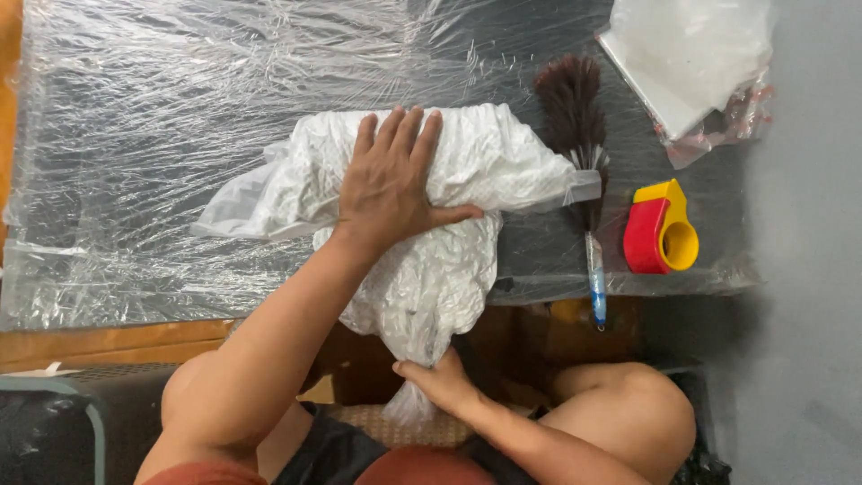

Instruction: Vacuuming air out of a plastic bag containing a cushion and sealing it with tape for storage or shipping.

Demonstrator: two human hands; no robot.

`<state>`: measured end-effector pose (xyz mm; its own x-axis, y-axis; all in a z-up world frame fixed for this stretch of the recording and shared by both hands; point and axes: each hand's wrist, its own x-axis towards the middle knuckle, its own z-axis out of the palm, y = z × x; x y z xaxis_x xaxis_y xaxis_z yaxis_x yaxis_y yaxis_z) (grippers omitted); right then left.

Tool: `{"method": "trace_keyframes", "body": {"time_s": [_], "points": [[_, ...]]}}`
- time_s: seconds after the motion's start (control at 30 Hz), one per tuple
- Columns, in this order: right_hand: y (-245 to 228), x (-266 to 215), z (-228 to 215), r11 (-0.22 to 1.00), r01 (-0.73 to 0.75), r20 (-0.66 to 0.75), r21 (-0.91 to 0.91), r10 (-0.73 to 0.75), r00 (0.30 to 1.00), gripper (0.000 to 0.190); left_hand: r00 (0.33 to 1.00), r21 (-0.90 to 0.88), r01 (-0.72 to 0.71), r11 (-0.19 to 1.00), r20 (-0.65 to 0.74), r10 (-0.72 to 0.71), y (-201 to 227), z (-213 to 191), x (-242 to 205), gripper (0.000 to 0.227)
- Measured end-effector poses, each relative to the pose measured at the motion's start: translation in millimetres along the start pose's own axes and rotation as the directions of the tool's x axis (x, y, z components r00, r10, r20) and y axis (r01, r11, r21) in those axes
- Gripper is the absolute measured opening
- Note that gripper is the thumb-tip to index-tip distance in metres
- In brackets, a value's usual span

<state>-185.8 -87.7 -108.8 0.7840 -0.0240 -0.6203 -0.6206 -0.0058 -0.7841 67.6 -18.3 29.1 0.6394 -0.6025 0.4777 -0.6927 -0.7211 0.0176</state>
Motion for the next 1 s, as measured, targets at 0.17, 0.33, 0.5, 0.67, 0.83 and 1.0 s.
{"method": "trace_keyframes", "body": {"time_s": [0.17,0.33,0.5,0.67,0.83,1.0], "points": [[2.2,0.2,0.2,0.997,0.071,-0.027,-0.027,-0.072,0.997,0.043,1.000,0.065,-0.013,0.998,-0.025,0.014,-15.1,17.7,16.8,0.121],[-0.3,-3.6,-1.3,0.999,0.035,0.016,0.027,-0.035,0.999,0.041,0.995,0.112,-0.015,0.994,-0.100,0.026,-30.5,37.9,30.6,0.104],[2.9,-2.7,-1.1,0.998,0.063,0.018,0.002,-0.063,0.998,0.048,0.983,0.149,-0.006,0.989,-0.183,0.033,-42.8,60.4,38.8,0.092],[1.8,3.7,1.1,0.976,0.219,0.017,-0.010,-0.219,0.976,0.055,0.994,0.207,0.005,0.978,-0.106,0.018,-49.3,64.8,47.6,0.090],[-7.4,2.8,0.5,0.991,0.104,0.054,-0.089,-0.100,0.994,0.060,0.989,-0.201,-0.110,0.973,0.074,0.128,-50.8,28.9,62.0,0.085],[-3.1,7.6,2.6,0.995,0.080,0.072,0.066,-0.085,0.994,0.042,0.990,-0.332,-0.038,0.943,0.113,0.080,-28.1,-9.7,100.6,0.063]]}}
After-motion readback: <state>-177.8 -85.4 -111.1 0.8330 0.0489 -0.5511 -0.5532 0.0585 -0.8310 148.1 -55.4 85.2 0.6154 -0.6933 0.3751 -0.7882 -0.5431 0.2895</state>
